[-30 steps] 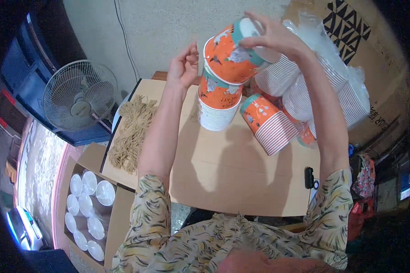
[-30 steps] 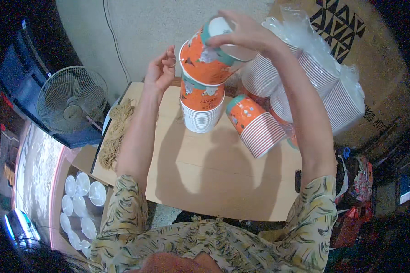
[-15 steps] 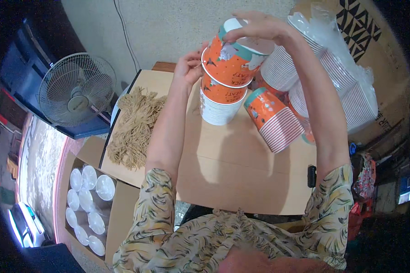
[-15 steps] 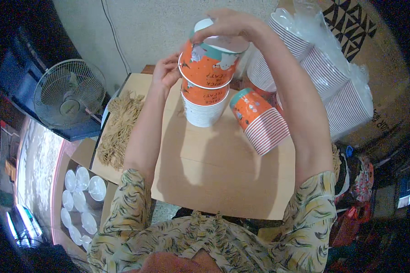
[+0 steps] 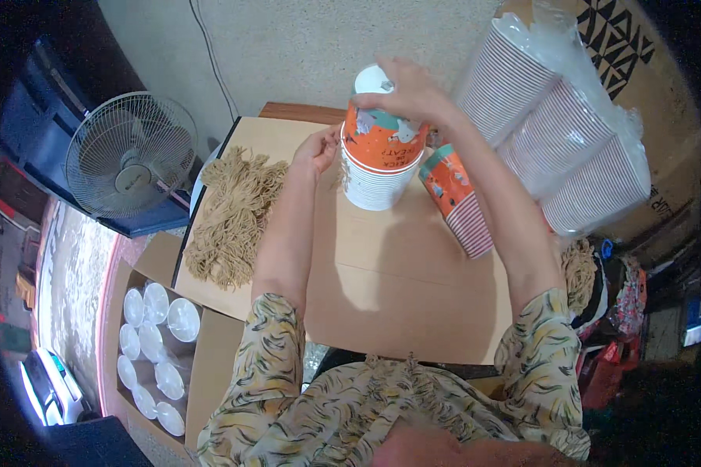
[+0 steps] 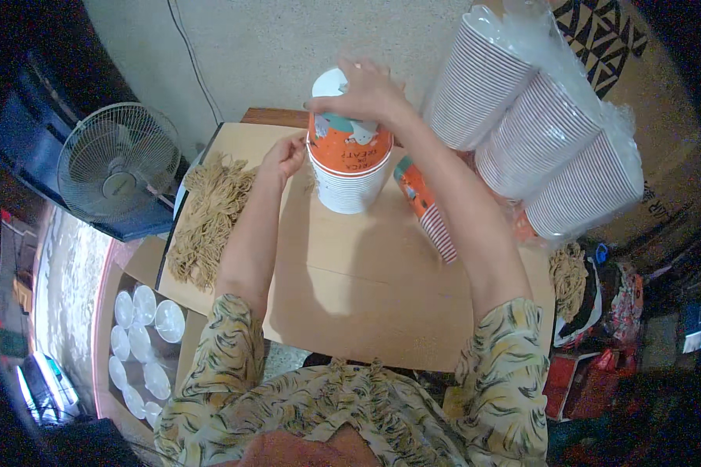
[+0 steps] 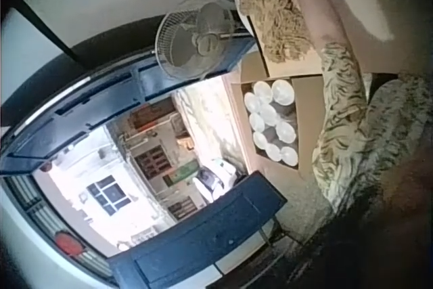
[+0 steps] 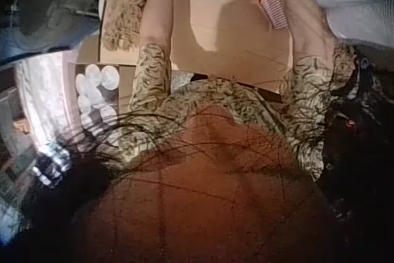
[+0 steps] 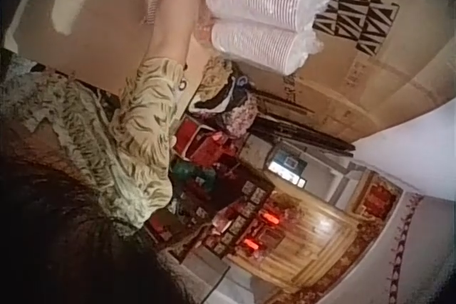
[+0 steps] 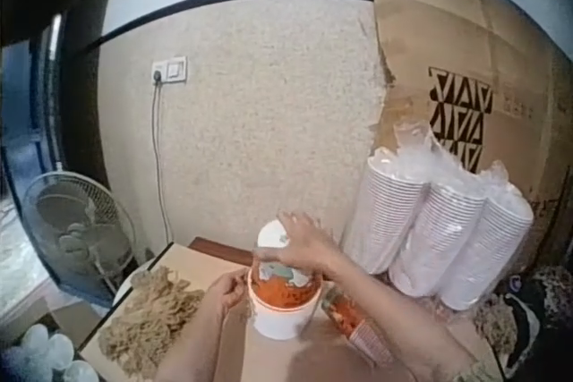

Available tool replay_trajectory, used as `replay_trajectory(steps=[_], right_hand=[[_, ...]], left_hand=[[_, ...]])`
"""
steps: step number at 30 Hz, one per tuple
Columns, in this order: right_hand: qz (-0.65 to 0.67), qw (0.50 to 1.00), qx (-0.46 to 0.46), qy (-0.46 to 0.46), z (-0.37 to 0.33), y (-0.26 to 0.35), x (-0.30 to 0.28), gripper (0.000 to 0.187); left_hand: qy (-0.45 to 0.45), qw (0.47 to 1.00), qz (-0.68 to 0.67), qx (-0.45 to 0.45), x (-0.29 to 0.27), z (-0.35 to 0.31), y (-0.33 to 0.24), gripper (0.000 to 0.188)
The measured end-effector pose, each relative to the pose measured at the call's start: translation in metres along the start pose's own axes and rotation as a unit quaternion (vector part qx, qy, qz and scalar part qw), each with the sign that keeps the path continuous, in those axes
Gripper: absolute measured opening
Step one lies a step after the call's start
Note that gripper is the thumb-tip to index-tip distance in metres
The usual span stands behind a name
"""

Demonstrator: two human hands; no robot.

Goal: Threading and knotting rope handles onto printed paper buckets for assembly.

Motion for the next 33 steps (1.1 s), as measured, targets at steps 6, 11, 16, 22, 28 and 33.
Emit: replay_trajectory(steps=[6, 11, 16, 22, 28, 33], right_hand=[[0.041, 0.987, 0.0, -0.158, -0.015, -0.001, 0.01, 0.075], [0.143, 0.893, -0.136, -0.404, -0.085, -0.005, 0.058, 0.047], [0.206, 0.851, 0.024, -0.483, -0.254, -0.054, 0.1, 0.045], [0.59, 0.685, 0.232, -0.358, -0.309, -0.165, 0.129, 0.032], [0.633, 0.693, 0.191, -0.289, -0.302, -0.179, 0.143, 0.024], [0.594, 0.715, 0.202, -0.309, -0.307, -0.161, 0.151, 0.021]], left_hand=[[-0.145, 0.945, 0.213, 0.203, -0.04, -0.039, 0.054, 0.019], [-0.145, 0.8, 0.495, 0.307, 0.028, -0.129, 0.162, 0.021], [0.031, 0.683, 0.691, 0.234, 0.08, -0.14, 0.231, 0.021], [0.212, 0.508, 0.774, 0.314, 0.145, -0.084, 0.303, 0.033], [0.223, 0.469, 0.796, 0.311, 0.147, -0.047, 0.326, 0.034], [0.191, 0.425, 0.832, 0.302, 0.134, -0.059, 0.325, 0.04]])
Point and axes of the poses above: each hand's wrist, its own z-axis towards the middle knuckle, its own x-axis out of the palm, y = z × x, the point moved 1 cm from there along z, towards the middle knuckle, and after that the axes turned 8 degrees about y, right-handed, at the moved point
